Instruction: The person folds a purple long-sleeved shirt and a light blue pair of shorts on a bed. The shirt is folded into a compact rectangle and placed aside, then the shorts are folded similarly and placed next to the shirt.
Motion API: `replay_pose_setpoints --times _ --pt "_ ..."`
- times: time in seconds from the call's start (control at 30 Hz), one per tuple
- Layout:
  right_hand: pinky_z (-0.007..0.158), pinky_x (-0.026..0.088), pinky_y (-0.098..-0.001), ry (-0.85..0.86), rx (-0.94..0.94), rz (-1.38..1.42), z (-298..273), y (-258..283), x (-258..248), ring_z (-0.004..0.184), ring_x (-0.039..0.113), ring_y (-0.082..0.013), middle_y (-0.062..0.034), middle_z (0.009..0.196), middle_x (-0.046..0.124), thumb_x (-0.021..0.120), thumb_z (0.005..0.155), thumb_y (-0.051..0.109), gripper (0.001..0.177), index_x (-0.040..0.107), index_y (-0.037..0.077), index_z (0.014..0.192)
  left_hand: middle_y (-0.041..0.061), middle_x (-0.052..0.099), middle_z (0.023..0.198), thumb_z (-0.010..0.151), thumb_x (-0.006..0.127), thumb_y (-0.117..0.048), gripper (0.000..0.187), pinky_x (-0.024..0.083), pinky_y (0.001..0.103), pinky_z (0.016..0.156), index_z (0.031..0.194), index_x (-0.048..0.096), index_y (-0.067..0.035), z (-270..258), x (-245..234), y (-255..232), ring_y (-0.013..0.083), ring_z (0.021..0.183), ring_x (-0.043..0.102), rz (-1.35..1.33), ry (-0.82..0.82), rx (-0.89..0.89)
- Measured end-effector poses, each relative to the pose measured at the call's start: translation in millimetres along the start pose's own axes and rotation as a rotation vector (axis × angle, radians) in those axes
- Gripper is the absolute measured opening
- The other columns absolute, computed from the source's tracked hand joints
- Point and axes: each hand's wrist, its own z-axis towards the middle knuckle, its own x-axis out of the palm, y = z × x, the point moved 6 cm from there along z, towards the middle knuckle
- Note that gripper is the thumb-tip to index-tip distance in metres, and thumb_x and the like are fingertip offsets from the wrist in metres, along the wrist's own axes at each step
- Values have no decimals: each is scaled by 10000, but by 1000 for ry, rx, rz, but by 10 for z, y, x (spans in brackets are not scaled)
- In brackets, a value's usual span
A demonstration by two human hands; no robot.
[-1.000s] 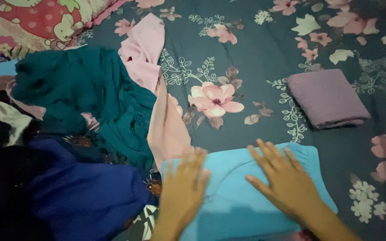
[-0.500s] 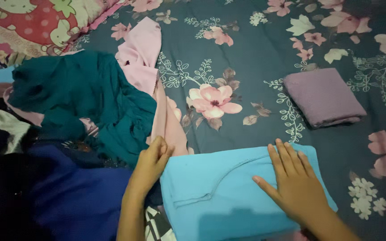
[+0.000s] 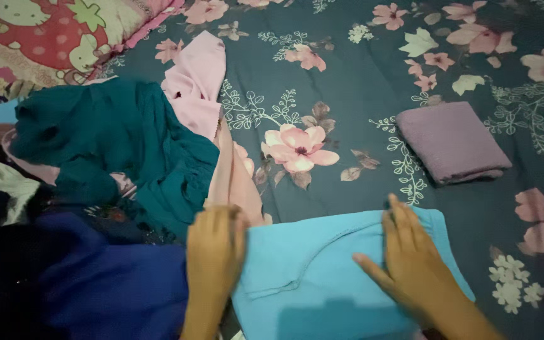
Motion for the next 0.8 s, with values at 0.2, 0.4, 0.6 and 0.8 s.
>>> replay_pose_setpoints --times 0.2,0.4,0.6,0.8 --pt "1162 194 -499 109 -275 270 147 543 -35 1482 322 -307 -114 1587 421 513 997 422 625 431 91 1522 175 611 1384 971 639 -299 508 393 477 1072 1363 580 19 -359 428 -850 342 1305 559 -273 243 276" --pt "1143 228 -507 122 -235 195 144 368 54 1424 386 -261 -69 1533 472 523 980 397 543 509 128 1452 168 612 1407 951 626 -403 448 357 496 1057 1245 642 -66 -256 380 -733 346 1308 536 -270 328 104" --pt "1077 359 -466 297 -117 48 586 -40 155 1214 521 -279 -86 1220 587 547 961 408 325 626 138 1124 131 744 1030 952 540 -491 428 395 461 983 1050 688 -101 142 585 -417 332 1050 671 -145 547 -217" --pt "968 398 -407 544 -137 396 869 -87 301 1007 569 -221 -47 987 614 649 888 453 372 638 126 1063 155 725 1009 991 516 -549 493 383 446 900 1089 741 -121 365 1304 -145 339 1007 656 -75 1061 -7"
